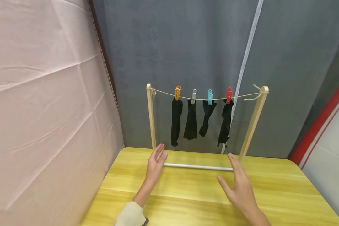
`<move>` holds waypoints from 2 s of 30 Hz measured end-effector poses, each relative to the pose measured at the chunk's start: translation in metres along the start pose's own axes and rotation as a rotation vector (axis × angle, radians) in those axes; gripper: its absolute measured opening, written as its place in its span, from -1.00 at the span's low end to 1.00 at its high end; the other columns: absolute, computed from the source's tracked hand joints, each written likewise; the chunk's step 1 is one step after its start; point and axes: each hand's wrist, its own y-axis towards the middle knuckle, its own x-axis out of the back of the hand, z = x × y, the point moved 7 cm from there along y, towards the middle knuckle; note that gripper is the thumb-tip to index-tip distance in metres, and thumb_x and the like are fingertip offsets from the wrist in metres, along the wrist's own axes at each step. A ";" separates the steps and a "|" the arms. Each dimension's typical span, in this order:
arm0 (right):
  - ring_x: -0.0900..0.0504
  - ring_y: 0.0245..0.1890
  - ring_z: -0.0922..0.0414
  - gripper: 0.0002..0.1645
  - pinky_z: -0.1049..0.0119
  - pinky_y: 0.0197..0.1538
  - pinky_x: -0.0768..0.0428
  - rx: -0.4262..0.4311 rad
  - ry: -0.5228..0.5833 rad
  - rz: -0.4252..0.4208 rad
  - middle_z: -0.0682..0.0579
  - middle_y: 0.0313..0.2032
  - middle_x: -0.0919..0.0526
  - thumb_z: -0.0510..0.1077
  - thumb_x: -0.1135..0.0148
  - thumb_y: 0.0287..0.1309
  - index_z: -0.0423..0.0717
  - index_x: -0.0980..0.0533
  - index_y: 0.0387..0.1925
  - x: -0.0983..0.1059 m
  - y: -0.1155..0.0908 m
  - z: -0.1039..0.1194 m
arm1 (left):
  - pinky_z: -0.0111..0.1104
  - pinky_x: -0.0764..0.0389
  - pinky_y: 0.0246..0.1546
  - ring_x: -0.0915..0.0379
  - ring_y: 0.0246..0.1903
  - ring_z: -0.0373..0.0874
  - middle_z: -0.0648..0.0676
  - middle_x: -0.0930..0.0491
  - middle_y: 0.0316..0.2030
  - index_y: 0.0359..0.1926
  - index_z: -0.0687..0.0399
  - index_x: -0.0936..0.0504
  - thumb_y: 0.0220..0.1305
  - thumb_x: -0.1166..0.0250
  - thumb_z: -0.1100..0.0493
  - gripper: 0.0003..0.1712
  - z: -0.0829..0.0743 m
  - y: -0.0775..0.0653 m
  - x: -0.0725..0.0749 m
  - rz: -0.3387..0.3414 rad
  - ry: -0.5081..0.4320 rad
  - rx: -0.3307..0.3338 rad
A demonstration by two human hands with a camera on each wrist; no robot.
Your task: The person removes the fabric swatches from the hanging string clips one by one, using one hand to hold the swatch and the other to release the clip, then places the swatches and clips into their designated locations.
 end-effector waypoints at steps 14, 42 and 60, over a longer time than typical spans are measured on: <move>-0.34 0.57 -0.17 0.13 0.60 0.61 -0.02 0.048 0.039 -0.043 -0.12 0.57 -0.36 -0.14 -0.58 0.07 -0.12 -0.23 0.62 -0.016 0.024 0.028 | -0.05 -0.29 0.60 -0.26 0.57 0.14 0.23 -0.32 0.56 0.59 0.29 -0.20 0.50 -0.33 -0.10 -0.11 0.022 0.023 -0.026 -0.013 -0.195 0.213; -0.49 0.39 -0.19 -0.11 0.37 0.55 -0.35 0.215 0.073 -0.212 -0.20 0.43 -0.51 0.07 -0.32 0.29 -0.18 -0.32 0.55 -0.008 0.089 0.073 | -0.13 -0.74 0.19 -0.82 -0.02 0.01 0.31 -0.79 0.01 0.09 0.41 -0.62 0.44 -0.39 0.21 -0.64 0.008 0.028 -0.045 -0.032 -0.463 0.203; -0.51 0.34 -0.21 -0.07 -0.13 0.44 -0.48 0.410 -0.107 -0.224 -0.25 0.34 -0.55 -0.12 -0.56 0.22 -0.16 -0.33 0.53 0.025 0.198 0.134 | -0.20 -0.81 0.03 -0.85 -0.11 -0.02 0.31 -0.81 -0.06 0.05 0.48 -0.62 0.41 -0.34 0.40 -0.74 0.001 0.023 -0.041 -0.097 -0.467 0.140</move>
